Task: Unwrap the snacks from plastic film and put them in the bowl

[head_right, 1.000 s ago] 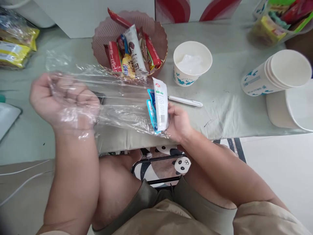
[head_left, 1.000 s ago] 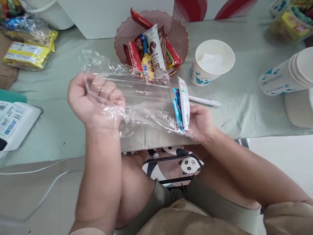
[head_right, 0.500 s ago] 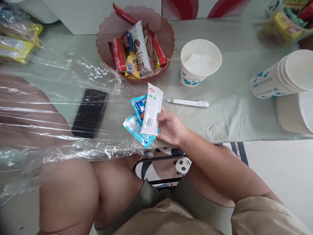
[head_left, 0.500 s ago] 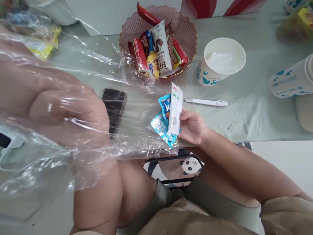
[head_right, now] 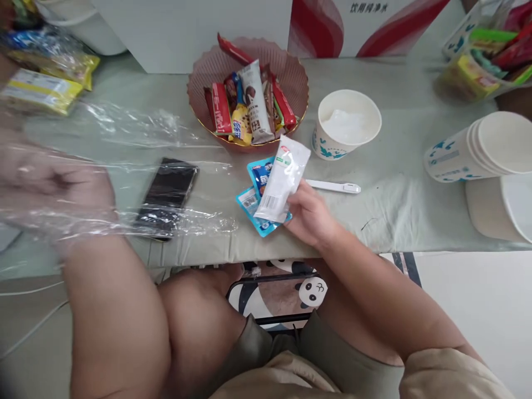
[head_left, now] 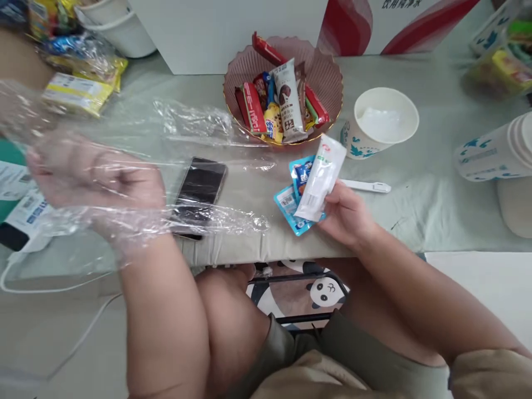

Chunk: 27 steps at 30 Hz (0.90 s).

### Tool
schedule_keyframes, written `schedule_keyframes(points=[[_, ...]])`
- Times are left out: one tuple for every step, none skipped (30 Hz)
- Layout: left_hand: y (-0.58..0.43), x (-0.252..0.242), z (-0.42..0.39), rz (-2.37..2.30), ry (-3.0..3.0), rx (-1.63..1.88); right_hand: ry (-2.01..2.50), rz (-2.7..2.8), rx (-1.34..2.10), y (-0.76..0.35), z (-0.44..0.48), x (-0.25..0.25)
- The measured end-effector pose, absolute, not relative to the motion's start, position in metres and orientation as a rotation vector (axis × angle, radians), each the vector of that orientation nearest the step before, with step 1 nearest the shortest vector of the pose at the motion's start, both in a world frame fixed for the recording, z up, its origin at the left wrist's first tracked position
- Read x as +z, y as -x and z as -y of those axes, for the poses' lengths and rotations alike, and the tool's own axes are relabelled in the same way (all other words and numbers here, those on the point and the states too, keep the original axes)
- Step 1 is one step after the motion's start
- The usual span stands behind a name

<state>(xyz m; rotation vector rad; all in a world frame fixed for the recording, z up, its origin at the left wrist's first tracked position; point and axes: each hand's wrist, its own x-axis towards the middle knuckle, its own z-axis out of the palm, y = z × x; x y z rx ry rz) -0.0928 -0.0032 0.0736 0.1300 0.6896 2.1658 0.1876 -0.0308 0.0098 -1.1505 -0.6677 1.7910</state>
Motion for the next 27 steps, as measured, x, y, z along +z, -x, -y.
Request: schedule_keyframes(points=[[0.098,0.069,0.002,-0.497,-0.128,2.101,1.168,0.710,1.714,-0.191,0.030,0.016],[0.101,0.065,0.001,-0.345,-0.129,2.043,1.178,0.752,1.631,-0.196,0.029,0.022],[0.101,0.061,0.000,-0.254,-0.120,1.993,1.183,0.798,1.544,-0.200,0.026,0.029],[0.099,0.057,-0.001,-0.194,-0.117,1.965,1.187,0.849,1.458,-0.203,0.022,0.037],[0.097,0.053,-0.003,-0.159,-0.130,1.940,1.192,0.902,1.372,-0.205,0.016,0.044],[0.094,0.051,-0.004,-0.136,-0.150,1.918,1.196,0.949,1.290,-0.205,0.008,0.051],[0.091,0.049,-0.006,-0.134,-0.168,1.901,1.199,0.981,1.207,-0.203,-0.004,0.058],[0.089,0.049,-0.007,-0.146,-0.182,1.889,1.193,0.999,1.127,-0.200,-0.018,0.064],[0.088,0.049,-0.008,-0.174,-0.188,1.881,1.177,0.998,1.062,-0.194,-0.033,0.070],[0.087,0.049,-0.009,-0.207,-0.188,1.884,1.152,0.984,0.991,-0.188,-0.050,0.076],[0.087,0.049,-0.010,-0.237,-0.186,1.894,1.116,0.990,0.968,-0.181,-0.066,0.080],[0.087,0.049,-0.011,-0.260,-0.185,1.906,1.099,1.023,0.975,-0.175,-0.082,0.084],[0.088,0.049,-0.011,-0.277,-0.187,1.912,1.135,1.071,0.985,-0.170,-0.094,0.088],[0.088,0.048,-0.011,-0.287,-0.194,1.914,1.194,1.125,1.000,-0.166,-0.104,0.090],[0.089,0.048,-0.011,-0.292,-0.205,1.913,1.264,1.167,0.998,-0.165,-0.109,0.091],[0.090,0.047,-0.011,-0.302,-0.217,1.911,1.328,1.196,0.984,-0.165,-0.110,0.090],[0.092,0.046,-0.011,-0.319,-0.226,1.909,1.362,1.215,0.966,-0.167,-0.106,0.088],[0.093,0.046,-0.012,-0.336,-0.236,1.917,1.362,1.224,0.945,-0.171,-0.099,0.084],[0.094,0.045,-0.012,-0.354,-0.248,1.928,1.341,1.223,0.928,-0.175,-0.089,0.078],[0.094,0.045,-0.013,-0.377,-0.261,1.935,1.306,1.237,0.919,-0.180,-0.077,0.071],[0.095,0.044,-0.013,-0.400,-0.278,1.942,1.276,1.252,0.914,-0.184,-0.064,0.064],[0.095,0.043,-0.014,-0.430,-0.299,1.942,1.258,1.275,0.920,-0.188,-0.051,0.057],[0.095,0.043,-0.014,-0.465,-0.326,1.945,1.254,1.305,0.910,-0.190,-0.039,0.050],[0.094,0.042,-0.014,-0.504,-0.350,1.945,1.269,1.351,0.899,-0.191,-0.030,0.045],[0.094,0.042,-0.014,-0.541,-0.371,1.943,1.289,1.407,0.874,-0.191,-0.022,0.041],[0.093,0.042,-0.014,-0.568,-0.389,1.943,1.312,1.468,0.832,-0.190,-0.018,0.039],[0.092,0.041,-0.014,-0.581,-0.401,1.942,1.334,1.537,0.780,-0.188,-0.018,0.039]])
